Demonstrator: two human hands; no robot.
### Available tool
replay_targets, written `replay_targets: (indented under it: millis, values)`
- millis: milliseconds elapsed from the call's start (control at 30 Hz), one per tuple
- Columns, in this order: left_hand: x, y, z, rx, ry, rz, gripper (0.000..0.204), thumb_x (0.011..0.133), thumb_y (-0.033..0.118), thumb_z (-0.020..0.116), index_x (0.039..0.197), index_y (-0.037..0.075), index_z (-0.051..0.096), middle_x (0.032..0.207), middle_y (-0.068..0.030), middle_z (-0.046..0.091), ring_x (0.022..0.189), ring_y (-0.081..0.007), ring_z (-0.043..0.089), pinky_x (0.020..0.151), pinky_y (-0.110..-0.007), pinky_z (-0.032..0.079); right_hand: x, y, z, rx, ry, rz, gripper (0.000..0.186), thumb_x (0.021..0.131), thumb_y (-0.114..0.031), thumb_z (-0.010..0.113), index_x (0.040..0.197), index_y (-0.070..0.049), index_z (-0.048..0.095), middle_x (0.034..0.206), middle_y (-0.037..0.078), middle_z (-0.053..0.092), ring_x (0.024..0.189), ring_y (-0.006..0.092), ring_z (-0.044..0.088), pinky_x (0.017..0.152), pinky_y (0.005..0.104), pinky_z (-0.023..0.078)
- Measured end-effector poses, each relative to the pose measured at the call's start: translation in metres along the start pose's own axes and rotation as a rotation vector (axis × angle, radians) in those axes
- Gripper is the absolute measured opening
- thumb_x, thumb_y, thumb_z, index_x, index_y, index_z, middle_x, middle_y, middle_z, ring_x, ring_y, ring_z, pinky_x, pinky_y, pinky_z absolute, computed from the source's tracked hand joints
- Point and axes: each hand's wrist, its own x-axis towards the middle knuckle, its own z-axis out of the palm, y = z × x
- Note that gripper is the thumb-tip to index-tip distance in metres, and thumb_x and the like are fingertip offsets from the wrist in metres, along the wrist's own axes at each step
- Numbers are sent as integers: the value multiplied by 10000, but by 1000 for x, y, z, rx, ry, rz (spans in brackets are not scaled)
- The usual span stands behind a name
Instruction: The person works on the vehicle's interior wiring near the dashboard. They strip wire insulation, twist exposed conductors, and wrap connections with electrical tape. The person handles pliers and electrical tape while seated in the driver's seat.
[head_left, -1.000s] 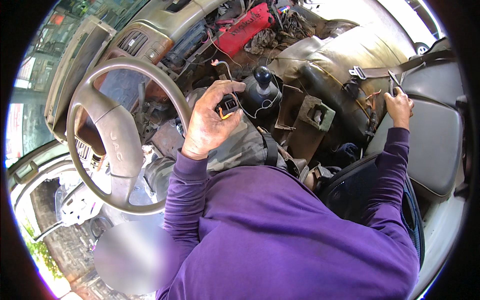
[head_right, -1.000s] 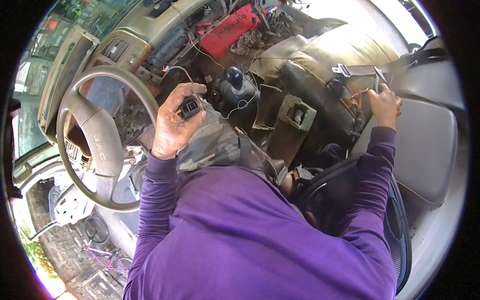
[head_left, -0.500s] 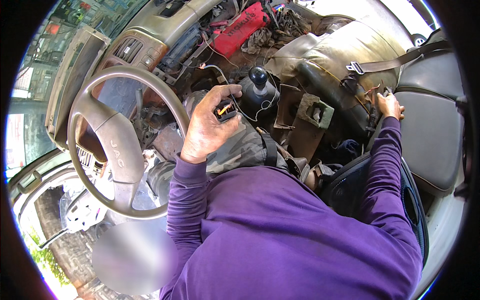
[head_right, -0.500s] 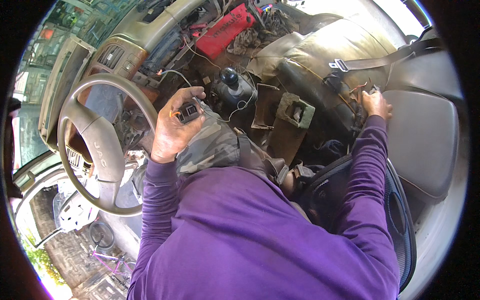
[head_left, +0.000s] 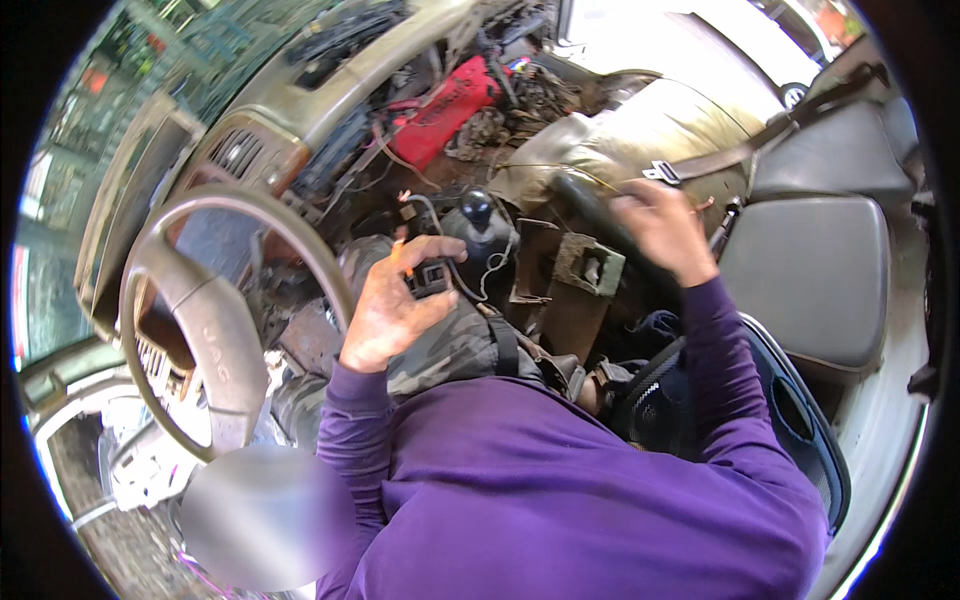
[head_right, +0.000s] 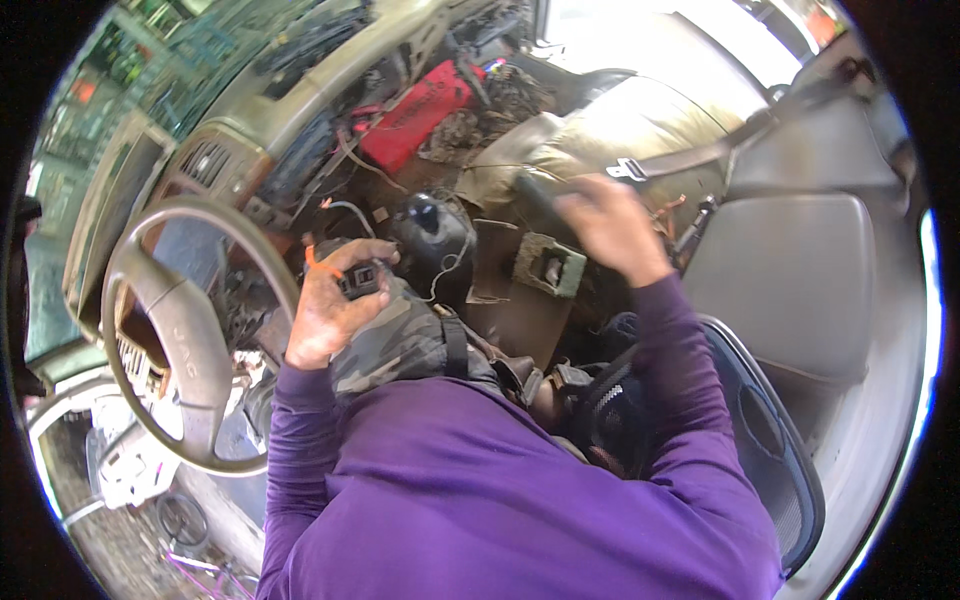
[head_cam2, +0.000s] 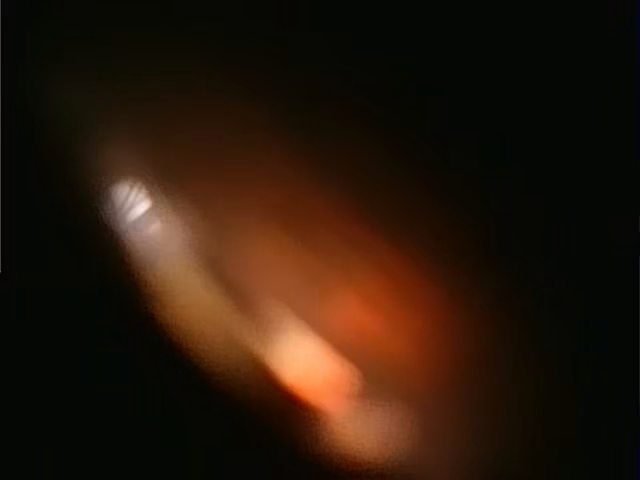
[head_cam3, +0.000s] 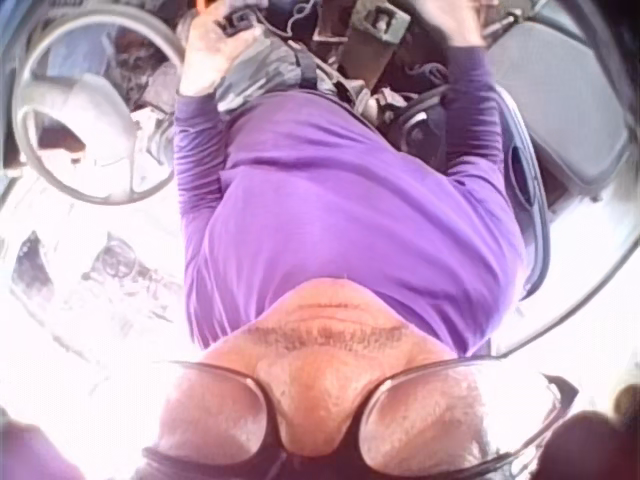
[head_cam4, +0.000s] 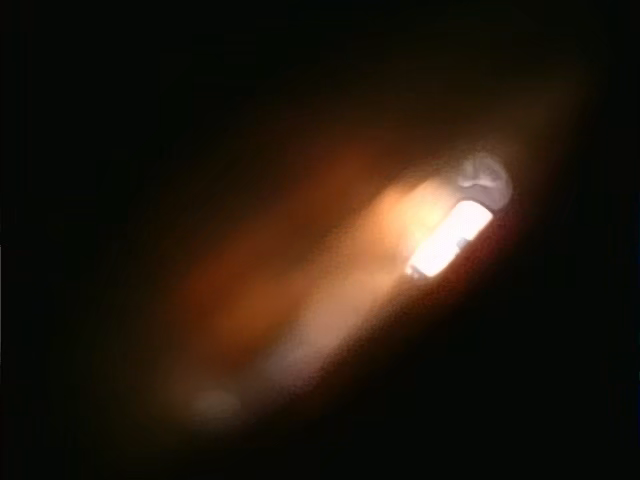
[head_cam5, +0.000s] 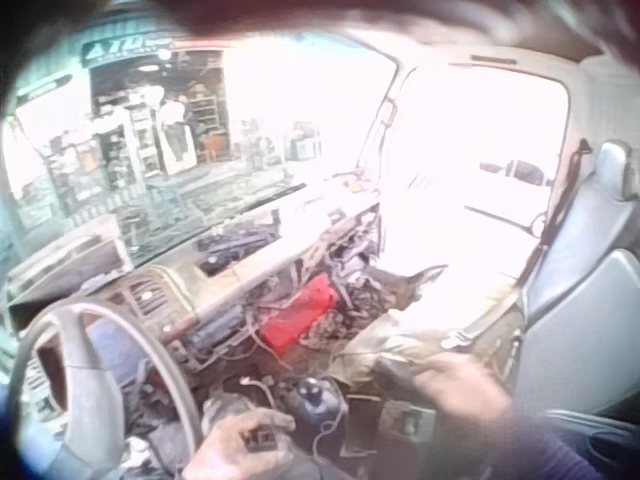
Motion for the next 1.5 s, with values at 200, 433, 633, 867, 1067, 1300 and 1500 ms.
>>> replay_targets:
  millis: [200,433,633,867,1067,1300,1500]
  values:
    - [-2,-15,9,-21,-175,-152,376,753,99,761,1108,-23,741,1014,-42,720,889,-132,656,836,-292,518,-7,-105,97,654,-414,-138,378,1088,-289,651,1282,27,730,1075,191,795,983,252,753,909,420,581]
    - [-10,-47,32,-241,-168,-334,364,767,11,773,1123,-21,708,996,-29,714,898,-108,663,843,-276,522,-20,-104,114,734,-331,-215,322,1059,-229,647,1179,53,746,1031,248,772,961,360,757,883,442,575]
    - [-8,-34,25,-169,-207,-246,400,779,39,741,1172,-34,719,1020,-33,718,942,-111,664,876,-286,526,-25,-72,94,577,-409,-356,267,1039,-216,666,1115,25,753,1028,231,754,984,412,732,879,470,568]
    - [0,-29,35,-3,-323,-104,362,862,87,798,1203,-2,718,1146,-91,761,1197,-195,667,1303,-442,282,-30,-58,94,415,-319,-306,221,1035,-175,695,1122,9,779,1019,211,774,942,356,759,860,438,590]
    - [2,-29,36,-47,-208,-15,331,933,164,802,1195,-17,712,1132,-102,757,1110,-219,691,1015,-391,519,-24,-74,86,520,-239,-214,173,990,-111,758,1103,19,773,995,196,766,906,310,758,823,391,585]
    - [-4,-34,41,-380,-39,-182,287,971,136,763,1198,-19,682,1028,-81,748,889,-132,678,795,-299,555,-32,-76,88,772,-387,-24,210,1042,-173,751,1108,26,770,962,90,777,877,146,684,821,333,561]
    - [-17,-9,35,-112,-126,-301,176,976,130,752,1085,-8,762,949,-39,736,883,-119,655,809,-295,532,-35,-72,79,758,-580,-22,283,1081,-258,697,1083,14,777,913,46,749,882,108,652,809,325,547]
